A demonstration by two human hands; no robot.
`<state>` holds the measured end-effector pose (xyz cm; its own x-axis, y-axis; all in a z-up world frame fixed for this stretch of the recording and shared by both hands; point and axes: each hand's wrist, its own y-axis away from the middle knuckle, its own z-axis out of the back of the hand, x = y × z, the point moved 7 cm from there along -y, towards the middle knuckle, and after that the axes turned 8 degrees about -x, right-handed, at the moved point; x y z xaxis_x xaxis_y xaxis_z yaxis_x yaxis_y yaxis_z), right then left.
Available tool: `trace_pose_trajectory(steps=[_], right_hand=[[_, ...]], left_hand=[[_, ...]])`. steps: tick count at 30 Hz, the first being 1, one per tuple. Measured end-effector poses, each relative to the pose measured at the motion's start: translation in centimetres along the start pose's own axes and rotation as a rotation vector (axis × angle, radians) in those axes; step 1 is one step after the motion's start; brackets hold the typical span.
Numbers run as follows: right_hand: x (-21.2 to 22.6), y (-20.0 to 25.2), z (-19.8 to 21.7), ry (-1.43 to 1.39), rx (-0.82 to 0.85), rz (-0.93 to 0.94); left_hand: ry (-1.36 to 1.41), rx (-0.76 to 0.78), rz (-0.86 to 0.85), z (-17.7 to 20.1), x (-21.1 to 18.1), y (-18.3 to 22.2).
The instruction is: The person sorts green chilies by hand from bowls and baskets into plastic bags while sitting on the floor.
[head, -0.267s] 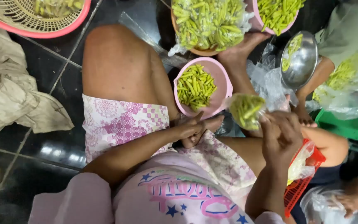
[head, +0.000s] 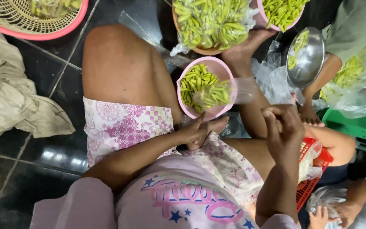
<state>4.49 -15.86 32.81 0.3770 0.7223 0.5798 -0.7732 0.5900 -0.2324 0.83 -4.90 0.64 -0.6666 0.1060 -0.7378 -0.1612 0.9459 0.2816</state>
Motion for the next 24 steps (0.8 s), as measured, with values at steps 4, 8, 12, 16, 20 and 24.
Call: trace_pose_trajectory(steps=[4,8,12,16,20,24], right_hand=[[-1.4,-1.7,-5.7,0.074,0.167,-0.034],[-8.2,-1.7,-10.7,0.222,0.188,-0.047],[-15.3,-0.8,-14.7,0.407,0.187,0.179],[-17.3,0.7,-15.1,0.295,0.168,0.147],[-9.6,0.1,-10.6,0.384,0.187,0.157],[-7.3,1.0,-6.9,-0.075,0.138,-0.165]], left_hand=[[-0.023,0.035,-0.191,-0.4,-1.9,-1.4],[-0.151,-0.010,-0.084,-0.4,-2.1,1.4],[-0.480,-0.103,0.090,1.5,0.2,0.3],[-0.669,-0.075,0.175,1.8,-1.3,2.0],[-0.648,-0.048,0.155,1.6,-2.6,2.4],[-0.669,-0.052,0.144,1.4,-3.9,2.7]])
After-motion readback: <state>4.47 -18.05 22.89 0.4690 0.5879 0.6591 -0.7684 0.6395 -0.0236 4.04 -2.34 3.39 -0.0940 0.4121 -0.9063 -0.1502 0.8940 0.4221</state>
